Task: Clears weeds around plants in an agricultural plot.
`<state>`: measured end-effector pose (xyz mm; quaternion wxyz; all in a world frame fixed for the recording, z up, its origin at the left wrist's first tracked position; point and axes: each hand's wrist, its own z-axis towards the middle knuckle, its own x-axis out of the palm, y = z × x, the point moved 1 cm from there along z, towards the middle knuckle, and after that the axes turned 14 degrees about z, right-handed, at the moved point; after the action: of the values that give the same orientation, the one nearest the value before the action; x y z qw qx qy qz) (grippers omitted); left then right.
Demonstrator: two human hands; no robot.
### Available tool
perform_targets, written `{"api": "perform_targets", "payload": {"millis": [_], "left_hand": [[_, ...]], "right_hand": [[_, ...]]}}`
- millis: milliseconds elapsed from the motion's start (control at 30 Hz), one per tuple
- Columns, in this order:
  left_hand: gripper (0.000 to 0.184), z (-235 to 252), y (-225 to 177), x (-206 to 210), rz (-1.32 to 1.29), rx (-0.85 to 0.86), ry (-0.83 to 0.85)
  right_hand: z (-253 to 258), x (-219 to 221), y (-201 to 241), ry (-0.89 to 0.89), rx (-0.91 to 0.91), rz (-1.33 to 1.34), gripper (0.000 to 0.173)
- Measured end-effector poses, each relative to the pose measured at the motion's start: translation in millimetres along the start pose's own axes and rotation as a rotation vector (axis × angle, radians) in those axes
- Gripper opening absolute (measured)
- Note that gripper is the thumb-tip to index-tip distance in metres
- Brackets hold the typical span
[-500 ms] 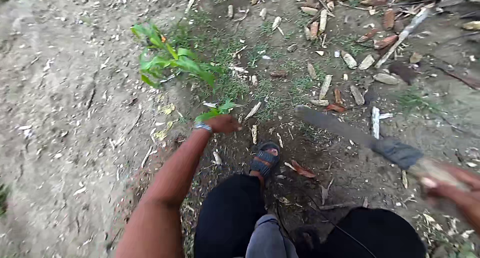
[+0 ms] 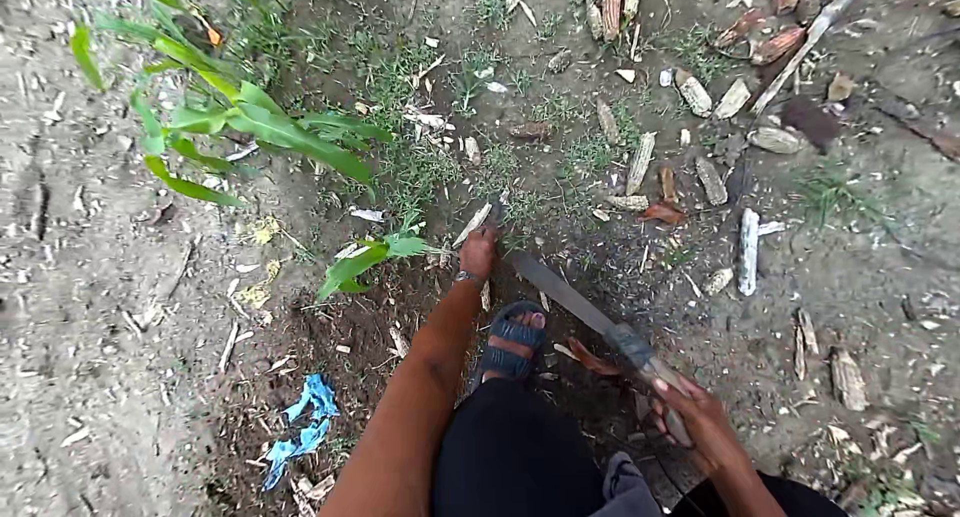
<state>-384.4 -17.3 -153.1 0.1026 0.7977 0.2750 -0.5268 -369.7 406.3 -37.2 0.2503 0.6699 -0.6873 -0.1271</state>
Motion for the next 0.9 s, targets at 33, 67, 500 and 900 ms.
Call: {"api": "perform_targets", "payload": {"millis": [33, 67, 500, 900], "left_hand": [[0.033, 3.4, 3.2, -2.7, -0.044, -0.018, 0.037], [0.033, 5.1, 4.6, -6.4, -0.07, -0.021, 0.067], [0.05, -19.1, -16.5, -7.4, 0.008, 0.025, -0.089], [0.048, -19.1, 13.7, 6.3, 0.001, -0.051, 0.104]], "right_hand": [[-11.3, -11.1, 9.5, -0.006, -0.035, -0.022, 0.032], [-23.2, -24.2, 18.3, 0.003, -0.062, -0.052, 0.032], [65.8, 70.2, -22.4, 0.199, -0.085, -0.304, 0.05], [-26.6, -10.3, -12.1, 0.13, 0.157, 0.066, 0.043]]}}
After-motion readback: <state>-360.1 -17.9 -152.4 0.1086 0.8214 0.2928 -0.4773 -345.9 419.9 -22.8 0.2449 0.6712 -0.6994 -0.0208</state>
